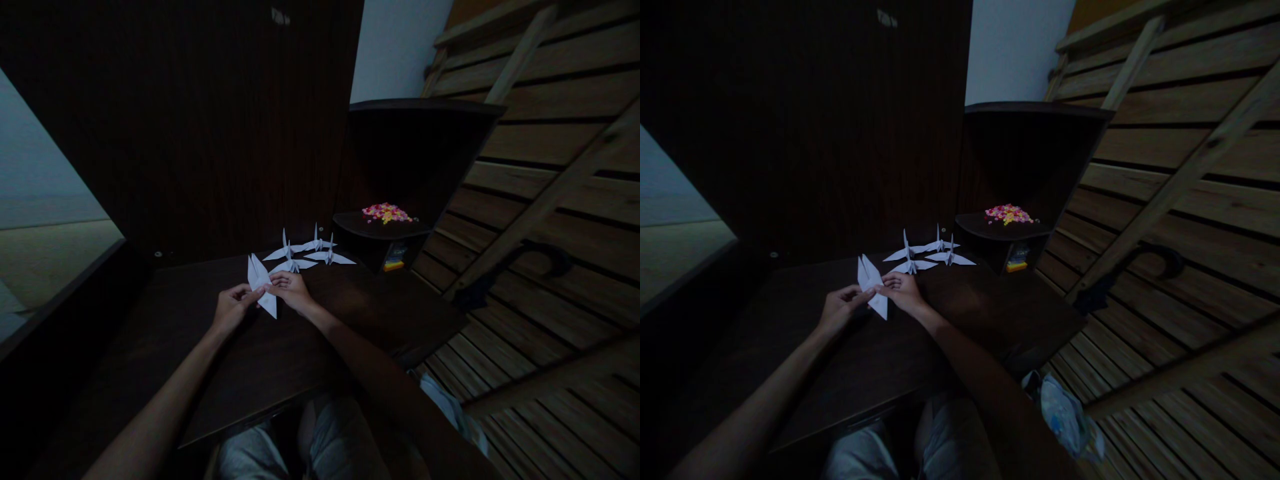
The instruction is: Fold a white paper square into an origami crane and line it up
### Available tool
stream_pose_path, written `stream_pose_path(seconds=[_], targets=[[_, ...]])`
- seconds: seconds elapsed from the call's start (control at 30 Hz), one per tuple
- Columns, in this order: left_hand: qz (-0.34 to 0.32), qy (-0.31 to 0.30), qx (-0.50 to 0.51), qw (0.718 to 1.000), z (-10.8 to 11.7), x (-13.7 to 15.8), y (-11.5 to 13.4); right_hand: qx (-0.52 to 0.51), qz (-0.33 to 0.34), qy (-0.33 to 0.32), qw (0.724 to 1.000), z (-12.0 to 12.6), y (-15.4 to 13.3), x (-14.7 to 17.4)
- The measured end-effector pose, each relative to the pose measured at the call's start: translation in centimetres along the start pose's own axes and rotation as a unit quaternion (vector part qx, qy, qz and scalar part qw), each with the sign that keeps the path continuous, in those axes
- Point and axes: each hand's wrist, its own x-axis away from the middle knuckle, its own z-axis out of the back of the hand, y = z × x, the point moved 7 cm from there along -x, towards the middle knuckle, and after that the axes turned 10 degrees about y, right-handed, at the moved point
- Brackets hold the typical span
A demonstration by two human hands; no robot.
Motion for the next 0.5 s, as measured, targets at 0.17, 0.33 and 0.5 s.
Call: stream_pose_path(seconds=[0.17, 0.33, 0.5], targets=[[-0.017, -0.006, 0.007, 1.000, -0.08, 0.02, 0.22, 0.005, 0.014, -0.005, 1.000, -0.03, -0.53, 0.14], [-0.019, -0.013, 0.007, 1.000, -0.09, 0.06, 0.44, -0.001, 0.014, -0.004, 1.000, -0.03, -0.77, 0.32], [-0.023, -0.008, 0.000, 1.000, 0.11, -0.04, 0.30, -0.002, -0.013, -0.021, 1.000, -0.42, -0.28, 0.39]])
